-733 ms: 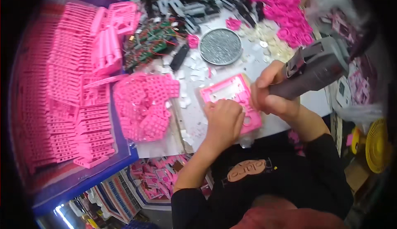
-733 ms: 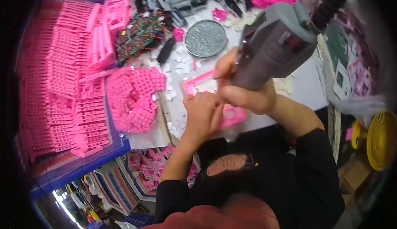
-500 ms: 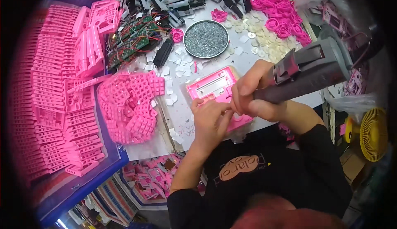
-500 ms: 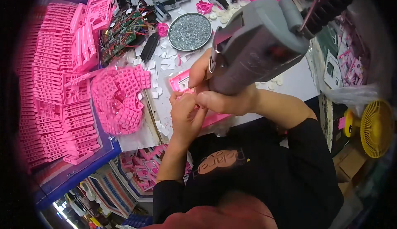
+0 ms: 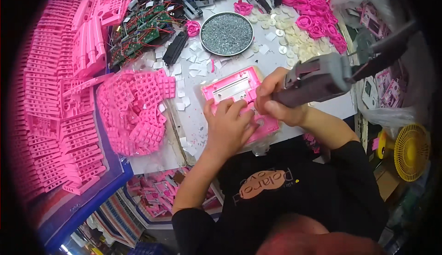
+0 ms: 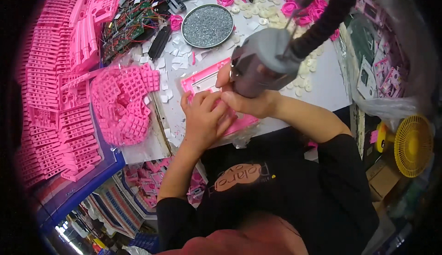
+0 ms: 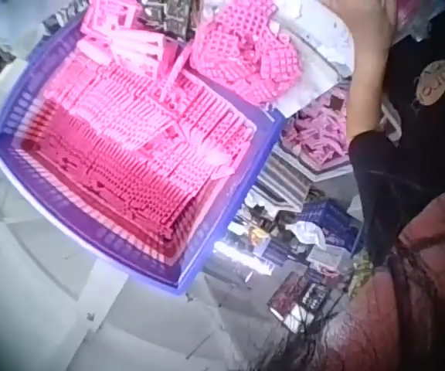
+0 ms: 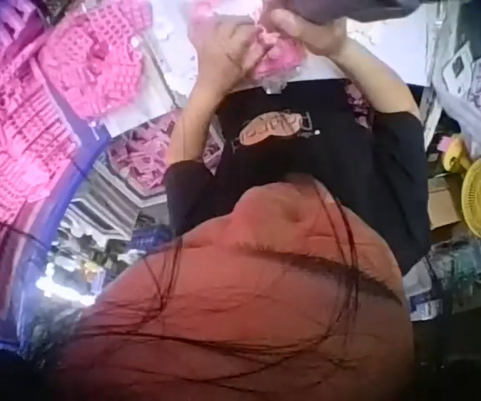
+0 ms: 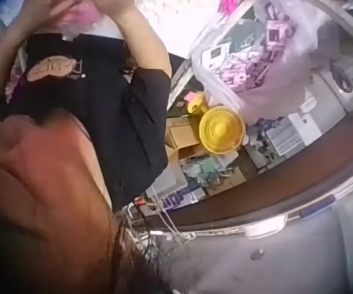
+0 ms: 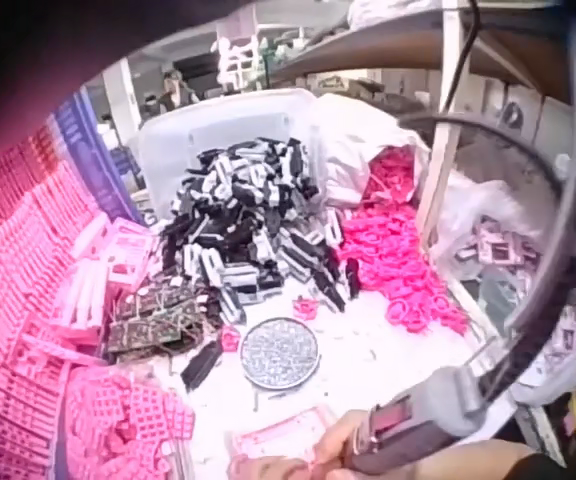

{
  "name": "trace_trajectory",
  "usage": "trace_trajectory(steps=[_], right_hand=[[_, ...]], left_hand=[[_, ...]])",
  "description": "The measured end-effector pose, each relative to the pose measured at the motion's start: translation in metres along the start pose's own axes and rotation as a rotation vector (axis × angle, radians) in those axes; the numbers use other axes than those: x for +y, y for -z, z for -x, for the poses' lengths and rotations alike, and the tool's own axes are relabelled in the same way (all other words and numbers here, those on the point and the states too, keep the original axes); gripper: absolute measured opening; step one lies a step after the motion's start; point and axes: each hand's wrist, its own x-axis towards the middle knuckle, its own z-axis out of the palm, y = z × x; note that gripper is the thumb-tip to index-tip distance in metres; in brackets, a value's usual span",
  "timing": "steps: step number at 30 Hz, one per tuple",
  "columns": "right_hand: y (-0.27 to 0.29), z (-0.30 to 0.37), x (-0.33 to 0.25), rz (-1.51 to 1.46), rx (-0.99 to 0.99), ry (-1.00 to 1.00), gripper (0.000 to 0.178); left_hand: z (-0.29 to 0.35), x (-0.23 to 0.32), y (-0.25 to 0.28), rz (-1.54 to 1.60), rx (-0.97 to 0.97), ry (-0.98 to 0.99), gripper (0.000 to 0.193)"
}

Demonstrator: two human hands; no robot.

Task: Assembling electronic components into a pink plastic frame using an electric screwdriver.

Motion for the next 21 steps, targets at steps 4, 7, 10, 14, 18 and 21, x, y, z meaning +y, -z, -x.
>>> trace_trajectory(steps=[4,7,10,14,18,21], right_hand=[[-0.004,-0.001,0.008,0.201,-0.046,0.049,0.028],[0.0,-0.002,0.004,0.491,-0.202,0.038,0.018],[0.003,-0.017,-0.005,0.617,-0.344,0.001,0.014],[0.006,-0.015,0.014,0.616,-0.286,0.012,0.021],[0.019,-0.037,0.007,-0.192,-0.009,-0.066,0.039],[0.034,-0.058,-0.016,-0.267,0.055,0.037,0.037]], left_hand=[[0.002,-0.001,-0.003,-0.032,-0.01,-0.016,0.028],[0.002,-0.002,-0.007,-0.039,0.024,-0.014,0.026],[0.009,-0.001,-0.007,-0.055,0.025,-0.008,0.026],[0.001,0.001,0.002,0.008,-0.01,-0.015,0.028],[-0.008,-0.058,0.02,0.354,0.063,-0.042,0.018],[-0.027,-0.1,0.066,-0.611,0.19,0.195,0.034]])
